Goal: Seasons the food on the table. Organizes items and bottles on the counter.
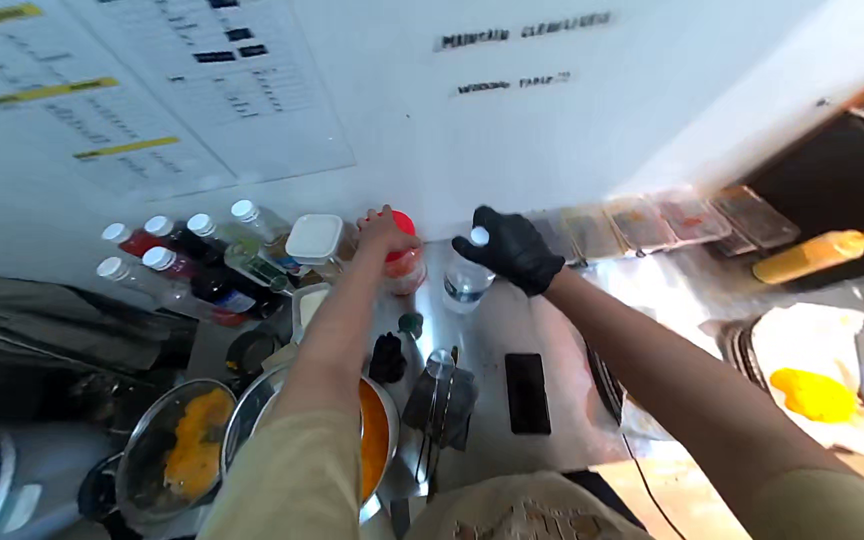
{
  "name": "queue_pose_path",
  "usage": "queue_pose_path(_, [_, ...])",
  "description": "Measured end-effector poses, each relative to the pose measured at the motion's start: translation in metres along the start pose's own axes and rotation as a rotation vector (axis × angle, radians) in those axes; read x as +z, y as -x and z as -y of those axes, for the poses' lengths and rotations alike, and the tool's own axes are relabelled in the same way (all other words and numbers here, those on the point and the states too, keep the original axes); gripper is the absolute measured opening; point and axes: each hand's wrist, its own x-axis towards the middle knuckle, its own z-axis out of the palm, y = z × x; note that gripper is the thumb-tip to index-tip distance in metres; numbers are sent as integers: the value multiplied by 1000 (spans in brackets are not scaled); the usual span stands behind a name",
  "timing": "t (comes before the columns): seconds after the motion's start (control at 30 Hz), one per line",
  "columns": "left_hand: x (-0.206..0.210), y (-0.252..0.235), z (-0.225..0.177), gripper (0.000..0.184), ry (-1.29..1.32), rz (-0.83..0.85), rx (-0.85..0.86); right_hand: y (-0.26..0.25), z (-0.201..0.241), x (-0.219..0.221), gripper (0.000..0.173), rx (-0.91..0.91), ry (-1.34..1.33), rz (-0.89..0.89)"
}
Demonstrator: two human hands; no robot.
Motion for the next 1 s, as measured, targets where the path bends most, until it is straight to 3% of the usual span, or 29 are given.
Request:
queue_pose_path(0.17, [9,-2,7,123,-80,12,55,15,-6,-17,44,35,-25,-46])
queue_pose_path(0.37, [-14,-10,27,127,-321,159,458,16,-19,-9,43,50,22,77])
queue_pose_path(0.47, [-28,7,13,107,-245,80,255,19,-24,-6,44,87,21,118])
queue_pose_path(0.57, [-26,15,-4,115,-298,127,-20,24,-20,-9,48,134,77,122])
queue_pose_path(0.63, [-25,13,-9,113,-299,155,-4,32,-15,-14,59,157,113,33])
queue_pose_path(0.7, [-24,5,0,114,-326,208,121,49,-1,-8,74,124,81,-127])
queue_pose_path(0.73, [-23,-1,5,116,-344,238,211,60,10,3,72,83,31,-204])
queue_pose_path(0.8, [-26,-14,15,121,-311,295,376,77,34,49,46,43,-248,-217])
queue_pose_path(0.87, [-36,-19,22,106,-107,276,449,70,42,106,39,169,-563,52])
queue_pose_path(0.93, [-39,-16,17,88,-2,101,360,40,30,156,57,266,-649,148])
queue_pose_path(1.0, [-33,-12,9,88,-138,66,226,7,21,193,89,319,-616,80])
